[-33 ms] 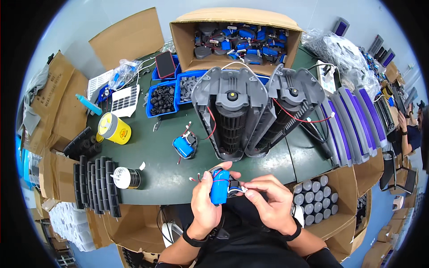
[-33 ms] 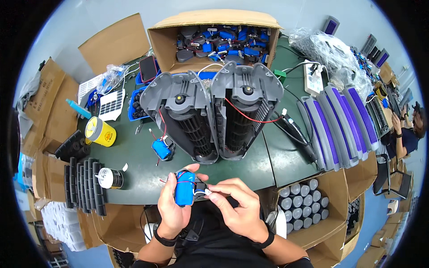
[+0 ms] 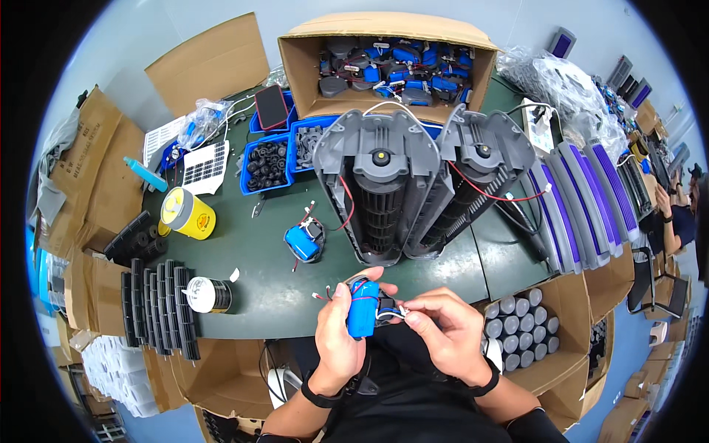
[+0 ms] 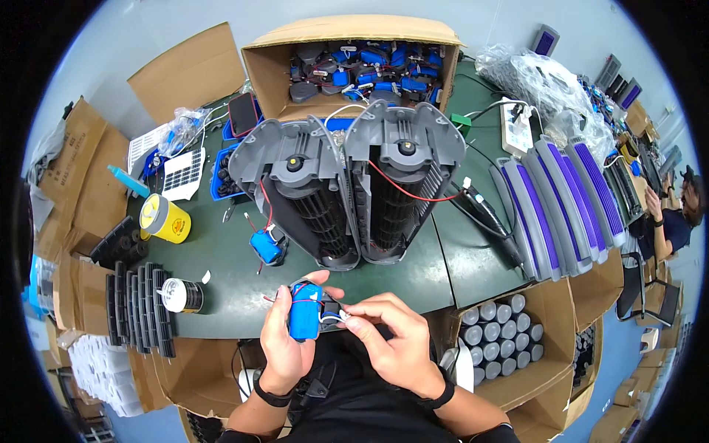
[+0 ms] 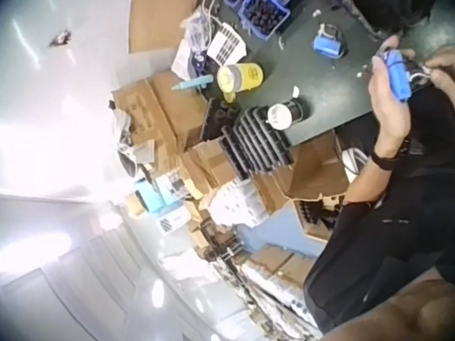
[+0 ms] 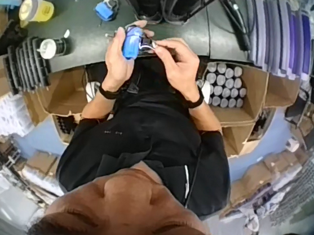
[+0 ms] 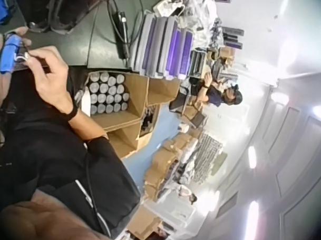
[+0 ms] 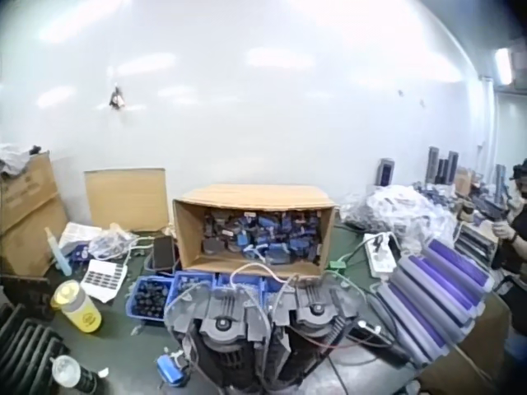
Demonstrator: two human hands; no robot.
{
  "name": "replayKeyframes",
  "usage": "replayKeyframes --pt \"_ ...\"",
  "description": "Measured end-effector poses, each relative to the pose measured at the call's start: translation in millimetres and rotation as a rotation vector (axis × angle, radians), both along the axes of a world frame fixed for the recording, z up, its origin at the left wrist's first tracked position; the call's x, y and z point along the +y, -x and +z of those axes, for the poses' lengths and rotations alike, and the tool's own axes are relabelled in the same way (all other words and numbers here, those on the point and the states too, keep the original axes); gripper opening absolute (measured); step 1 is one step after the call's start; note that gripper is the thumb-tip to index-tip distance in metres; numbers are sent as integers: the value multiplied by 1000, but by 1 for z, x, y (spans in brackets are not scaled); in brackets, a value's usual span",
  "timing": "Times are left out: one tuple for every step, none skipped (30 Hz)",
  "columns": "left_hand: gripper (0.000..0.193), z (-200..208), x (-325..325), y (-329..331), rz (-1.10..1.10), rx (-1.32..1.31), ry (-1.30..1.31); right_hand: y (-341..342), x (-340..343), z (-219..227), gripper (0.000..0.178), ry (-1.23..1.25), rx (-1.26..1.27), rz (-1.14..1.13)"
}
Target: The person assembles a grey electronic device, likely a portable fan, by connecting a blue motor unit to the main body and securing it with screws. They then attach a purple front grille and fasten the casing using a cordless screwdriver. The process involves handling wires, screws, and plastic components on a workbench.
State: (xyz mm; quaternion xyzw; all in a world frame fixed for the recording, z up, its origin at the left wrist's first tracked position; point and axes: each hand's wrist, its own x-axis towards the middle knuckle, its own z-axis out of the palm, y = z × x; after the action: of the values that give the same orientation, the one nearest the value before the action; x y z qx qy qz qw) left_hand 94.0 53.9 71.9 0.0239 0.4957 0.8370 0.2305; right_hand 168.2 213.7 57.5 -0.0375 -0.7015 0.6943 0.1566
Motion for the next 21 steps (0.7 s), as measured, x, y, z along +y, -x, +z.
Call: replayKeyframes --pt "64 -1 0 1 -26 0 -1 0 1 3 20 194 -109 40" --pt "64 -3 0 0 -31 80 52 0 2 5 18 388 -217 81" --pt "64 -6 1 0 -34 160 105 2 3 7 17 485 -261 110" --pt "63 -8 0 -1 -37 240 158 5 6 9 16 582 -305 140" --pt "64 -7 0 -2 -35 259 168 8 7 10 15 679 -348 170" --pt "64 -7 0 -3 -32 277 176 9 6 11 15 647 -356 137" --pt "64 -7 1 -4 -30 296 184 11 5 10 15 631 -367 122" --pt "62 -8 0 -5 -39 311 176 12 4 8 15 614 -379 107" --pt "60 -9 -1 -5 -50 328 167 13 3 7 15 596 -389 90" --pt "58 -9 0 -4 -62 344 157 14 1 8 14 568 -369 46" --pt "57 -8 2 -4 -65 358 156 13 -2 9 13 538 -348 2" --pt "56 -6 4 -6 -62 373 161 14 -5 9 13 510 -327 -34" --pt "55 -5 6 -7 -60 389 164 14 -6 8 12 516 -319 -41" --pt "58 -4 8 -9 -36 390 190 15 -6 8 11 522 -310 -49" --pt "61 -3 11 -10 -15 393 215 15 -7 8 11 528 -300 -58" --pt "65 -2 13 -11 6 395 240 15 -9 7 11 526 -287 -62" --pt "65 -3 15 -12 17 389 239 15 -11 6 12 524 -274 -65" --pt "65 -6 16 -13 26 384 238 16 -12 5 12 521 -260 -69" --pt "65 -8 17 -14 36 379 236 16 -11 2 12 539 -253 -63" --pt "65 -9 17 -13 30 378 243 18 -11 -2 13 557 -246 -58" --pt "64 -10 16 -12 25 376 252 18 -10 -5 13 575 -240 -50"
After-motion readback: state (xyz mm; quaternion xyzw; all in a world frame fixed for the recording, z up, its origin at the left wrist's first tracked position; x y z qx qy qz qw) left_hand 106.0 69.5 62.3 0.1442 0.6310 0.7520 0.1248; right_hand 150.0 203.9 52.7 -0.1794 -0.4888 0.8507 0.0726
